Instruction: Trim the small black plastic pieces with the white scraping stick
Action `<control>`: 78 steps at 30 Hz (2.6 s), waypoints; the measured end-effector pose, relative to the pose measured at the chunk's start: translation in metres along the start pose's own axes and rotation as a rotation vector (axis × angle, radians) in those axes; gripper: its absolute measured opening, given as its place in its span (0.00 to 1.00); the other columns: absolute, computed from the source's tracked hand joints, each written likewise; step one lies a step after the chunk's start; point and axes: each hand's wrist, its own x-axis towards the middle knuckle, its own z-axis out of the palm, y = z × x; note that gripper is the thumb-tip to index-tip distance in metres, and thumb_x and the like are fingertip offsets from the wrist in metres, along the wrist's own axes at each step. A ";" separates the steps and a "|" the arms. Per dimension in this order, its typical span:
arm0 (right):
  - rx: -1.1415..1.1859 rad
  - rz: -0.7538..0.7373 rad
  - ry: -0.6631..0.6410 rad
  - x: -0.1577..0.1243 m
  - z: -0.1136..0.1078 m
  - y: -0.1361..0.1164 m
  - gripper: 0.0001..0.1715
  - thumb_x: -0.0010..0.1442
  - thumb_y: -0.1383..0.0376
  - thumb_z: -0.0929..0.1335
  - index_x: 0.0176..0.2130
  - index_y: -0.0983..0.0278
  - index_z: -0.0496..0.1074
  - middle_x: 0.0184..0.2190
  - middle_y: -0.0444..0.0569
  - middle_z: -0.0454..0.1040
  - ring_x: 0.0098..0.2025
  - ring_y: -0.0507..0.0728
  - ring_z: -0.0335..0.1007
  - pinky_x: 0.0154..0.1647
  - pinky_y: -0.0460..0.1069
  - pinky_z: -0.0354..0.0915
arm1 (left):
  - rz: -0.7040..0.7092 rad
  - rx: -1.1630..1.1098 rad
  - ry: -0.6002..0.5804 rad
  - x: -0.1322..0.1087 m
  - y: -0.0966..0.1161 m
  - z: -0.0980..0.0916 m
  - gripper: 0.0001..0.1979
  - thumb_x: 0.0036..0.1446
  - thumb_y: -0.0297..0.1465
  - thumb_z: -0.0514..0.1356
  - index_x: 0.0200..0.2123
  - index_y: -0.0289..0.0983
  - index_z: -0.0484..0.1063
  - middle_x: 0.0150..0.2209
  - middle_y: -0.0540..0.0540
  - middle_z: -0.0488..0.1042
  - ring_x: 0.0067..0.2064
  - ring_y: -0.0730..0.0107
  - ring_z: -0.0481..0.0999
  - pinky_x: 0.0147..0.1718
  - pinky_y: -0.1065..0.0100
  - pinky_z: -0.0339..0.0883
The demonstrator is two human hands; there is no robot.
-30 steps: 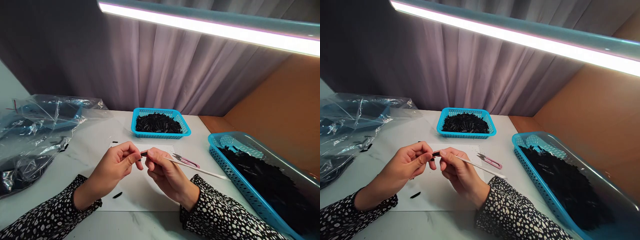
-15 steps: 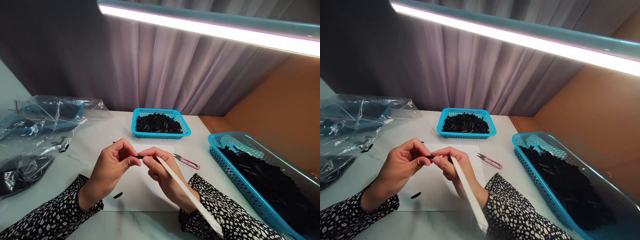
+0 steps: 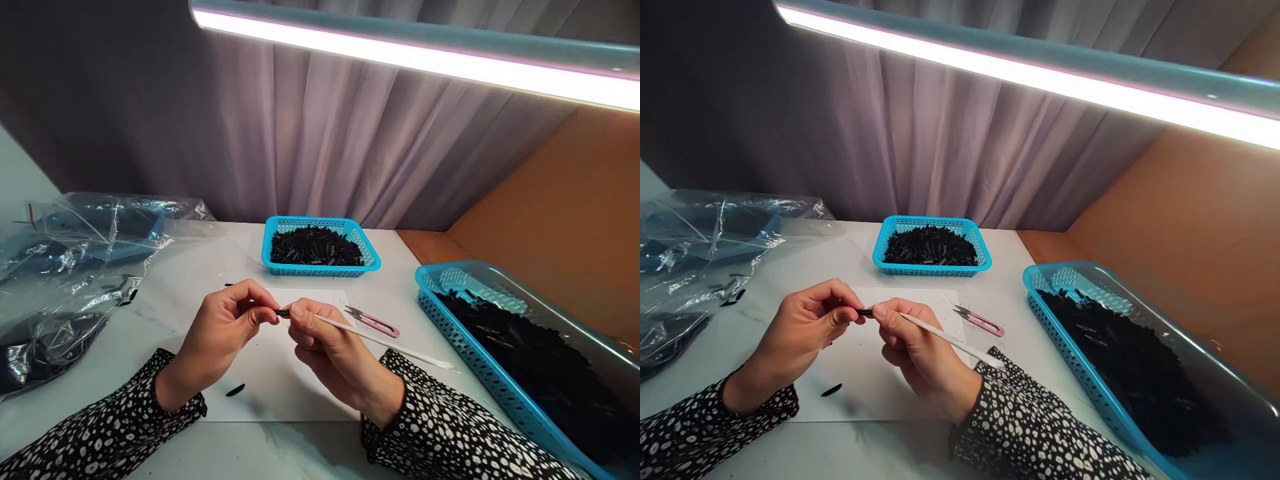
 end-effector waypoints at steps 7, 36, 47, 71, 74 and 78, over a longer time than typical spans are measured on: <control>-0.094 -0.072 0.052 0.000 0.000 -0.001 0.15 0.51 0.56 0.78 0.32 0.65 0.78 0.18 0.34 0.50 0.21 0.47 0.35 0.22 0.48 0.35 | -0.008 0.015 -0.002 0.002 0.004 -0.002 0.15 0.53 0.42 0.71 0.31 0.37 0.76 0.25 0.51 0.75 0.20 0.80 0.54 0.18 0.72 0.50; -0.290 -0.272 0.154 0.005 -0.002 0.005 0.13 0.49 0.57 0.78 0.30 0.64 0.80 0.16 0.36 0.58 0.21 0.47 0.42 0.23 0.48 0.41 | -0.131 0.125 -0.209 -0.003 0.005 0.002 0.20 0.59 0.46 0.64 0.26 0.36 0.68 0.23 0.54 0.66 0.25 0.77 0.59 0.23 0.74 0.51; -0.024 -0.182 0.113 0.011 -0.008 0.008 0.12 0.57 0.59 0.69 0.29 0.60 0.62 0.19 0.37 0.66 0.17 0.47 0.42 0.16 0.44 0.37 | -0.432 -0.538 0.084 0.009 0.012 0.001 0.18 0.68 0.32 0.49 0.28 0.35 0.71 0.18 0.53 0.65 0.15 0.82 0.50 0.14 0.76 0.41; -0.739 -0.438 0.107 0.042 -0.008 0.037 0.13 0.57 0.57 0.72 0.27 0.63 0.75 0.20 0.41 0.67 0.24 0.51 0.56 0.27 0.47 0.55 | -0.493 -0.556 0.388 0.021 -0.023 -0.005 0.14 0.63 0.23 0.54 0.25 0.33 0.72 0.24 0.49 0.70 0.22 0.78 0.67 0.21 0.77 0.60; -0.586 -0.361 0.143 0.041 -0.013 0.023 0.16 0.55 0.53 0.74 0.28 0.63 0.75 0.19 0.39 0.62 0.23 0.50 0.50 0.24 0.47 0.49 | -0.499 -0.499 0.240 0.017 -0.018 -0.009 0.12 0.63 0.29 0.59 0.28 0.32 0.74 0.24 0.47 0.72 0.22 0.76 0.66 0.19 0.76 0.55; -0.496 -0.313 0.147 0.035 -0.015 0.006 0.19 0.53 0.51 0.76 0.26 0.62 0.74 0.16 0.36 0.53 0.21 0.49 0.43 0.21 0.47 0.42 | -0.356 -0.310 0.032 0.008 -0.002 -0.008 0.18 0.63 0.45 0.60 0.30 0.35 0.72 0.23 0.49 0.71 0.21 0.79 0.59 0.19 0.76 0.48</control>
